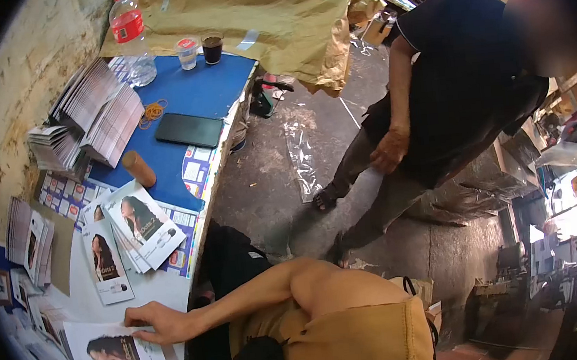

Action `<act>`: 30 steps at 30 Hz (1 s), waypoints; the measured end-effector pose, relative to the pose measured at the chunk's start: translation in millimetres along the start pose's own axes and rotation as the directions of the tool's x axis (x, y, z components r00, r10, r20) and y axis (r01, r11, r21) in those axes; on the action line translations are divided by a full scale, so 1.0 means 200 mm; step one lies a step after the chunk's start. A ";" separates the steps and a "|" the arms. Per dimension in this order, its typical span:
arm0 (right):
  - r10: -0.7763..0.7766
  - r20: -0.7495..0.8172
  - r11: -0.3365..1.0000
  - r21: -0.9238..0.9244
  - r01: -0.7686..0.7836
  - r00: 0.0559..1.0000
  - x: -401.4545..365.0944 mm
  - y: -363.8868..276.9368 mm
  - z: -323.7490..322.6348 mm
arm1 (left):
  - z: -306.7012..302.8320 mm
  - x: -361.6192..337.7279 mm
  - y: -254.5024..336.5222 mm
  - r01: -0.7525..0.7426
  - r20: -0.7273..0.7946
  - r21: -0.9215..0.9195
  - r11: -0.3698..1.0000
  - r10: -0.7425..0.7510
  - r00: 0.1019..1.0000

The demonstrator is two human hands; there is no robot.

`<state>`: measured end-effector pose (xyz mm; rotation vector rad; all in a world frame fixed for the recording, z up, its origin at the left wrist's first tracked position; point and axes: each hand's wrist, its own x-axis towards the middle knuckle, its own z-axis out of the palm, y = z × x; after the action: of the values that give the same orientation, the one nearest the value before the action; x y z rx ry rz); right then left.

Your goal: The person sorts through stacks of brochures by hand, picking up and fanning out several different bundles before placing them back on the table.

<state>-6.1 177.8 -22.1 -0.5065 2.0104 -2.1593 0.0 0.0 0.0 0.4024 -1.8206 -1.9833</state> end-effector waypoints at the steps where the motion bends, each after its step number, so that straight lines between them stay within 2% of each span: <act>1: -0.205 -0.134 0.975 -0.111 0.190 0.970 0.04 -0.05 0.03 | -0.05 0.07 0.00 -0.123 0.021 0.164 0.979 0.122 0.992; 2: -0.409 -0.244 0.903 -0.244 0.353 0.879 0.09 -0.08 0.05 | -0.13 0.11 0.04 -0.214 0.078 0.409 0.887 0.200 0.977; 3: -0.271 -0.177 0.948 -0.218 0.231 0.946 -0.16 -0.08 -0.04 | 0.06 -0.23 0.08 -0.354 0.052 0.179 0.918 0.351 0.935; 5: -0.262 -0.079 0.964 -0.070 0.256 0.962 -0.07 -0.12 -0.03 | -0.07 -0.13 0.04 -0.455 0.214 0.204 0.867 0.415 0.885; 6: -0.277 0.012 0.956 -0.098 0.277 0.961 -0.04 -0.18 -0.05 | -0.12 -0.07 0.00 -0.427 0.251 0.216 0.878 0.373 0.893; 7: -0.158 0.062 0.983 -0.080 0.163 0.985 -0.05 -0.22 -0.05 | -0.15 -0.07 -0.07 -0.377 0.286 0.222 0.899 0.309 0.907; 8: -0.249 -0.027 0.958 -0.156 0.242 0.968 -0.05 -0.13 -0.01 | -0.14 -0.08 -0.12 -0.326 0.321 0.244 0.913 0.241 0.916; 9: -0.351 -0.102 0.920 -0.225 0.322 0.931 -0.04 -0.08 0.01 | -0.10 -0.08 -0.13 -0.339 0.322 0.194 0.920 0.267 0.908; 11: -0.253 -0.085 0.951 -0.204 0.231 0.964 -0.06 -0.03 0.01 | -0.03 -0.12 -0.15 -0.362 0.313 0.126 0.923 0.310 0.898; 12: -0.196 -0.066 0.969 -0.166 0.183 0.978 -0.07 -0.02 0.03 | -0.06 -0.14 -0.17 -0.238 0.291 0.163 0.958 0.184 0.939; 13: -0.295 -0.128 0.930 -0.268 0.253 0.947 -0.07 0.04 0.07 | -0.11 -0.16 -0.27 -0.444 0.303 0.429 0.787 0.337 0.891; 14: -0.297 -0.106 0.933 -0.243 0.265 0.949 -0.11 0.02 0.05 | -0.20 -0.16 -0.43 -0.552 0.349 0.681 0.481 0.450 0.822; 16: -0.270 -0.071 0.946 -0.203 0.251 0.960 -0.14 -0.08 -0.01 | -0.23 -0.17 -0.47 -0.609 0.367 0.661 0.439 0.518 0.772; 17: -0.108 -0.078 0.985 -0.146 0.096 0.991 -0.15 -0.07 -0.01 | -0.24 -0.18 -0.49 -0.635 0.376 0.651 0.415 0.551 0.745; 18: -0.160 -0.097 0.947 -0.296 0.125 0.982 -0.12 -0.08 -0.05 | -0.09 -0.20 -0.27 -0.387 0.373 0.874 0.295 0.105 0.922; 19: -0.185 -0.091 0.925 -0.351 0.142 0.979 -0.11 -0.06 -0.07 | -0.06 -0.17 -0.30 -0.745 0.467 0.551 0.375 0.602 0.648; 20: -0.050 -0.087 0.949 -0.313 0.020 0.995 -0.11 -0.10 -0.09 | 0.04 -0.18 -0.20 -0.427 0.241 0.241 0.871 0.373 0.896; 21: 0.078 -0.094 0.952 -0.288 -0.102 0.993 -0.10 -0.14 -0.10 | 0.10 -0.18 -0.07 0.015 0.170 -0.246 0.969 0.028 0.985; 23: 0.124 -0.145 0.991 0.071 -0.115 0.982 -0.13 -0.04 -0.07 | 0.08 -0.19 0.03 0.252 0.237 -0.254 0.934 -0.193 0.952; 24: 0.191 -0.152 0.966 0.202 -0.159 0.970 -0.12 -0.05 -0.07 | 0.08 -0.20 0.04 0.316 0.261 -0.290 0.904 -0.243 0.934; 25: 0.268 -0.148 0.956 0.163 -0.244 0.952 -0.13 -0.03 -0.09 | 0.05 -0.20 0.00 0.365 0.347 -0.362 0.857 -0.240 0.907; 27: 0.256 -0.175 0.959 0.168 -0.228 0.951 -0.12 -0.02 -0.07 | -0.02 -0.21 -0.11 0.543 0.528 -0.538 0.645 -0.244 0.814; 30: 0.387 -0.079 0.920 0.101 -0.379 0.919 -0.12 -0.05 -0.09 | -0.01 -0.26 -0.15 0.584 0.539 -0.668 0.462 -0.242 0.807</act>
<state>12.5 203.2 -15.8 0.0120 1.8631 -2.0420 43.8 25.2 -34.2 0.1756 -0.7319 -3.1726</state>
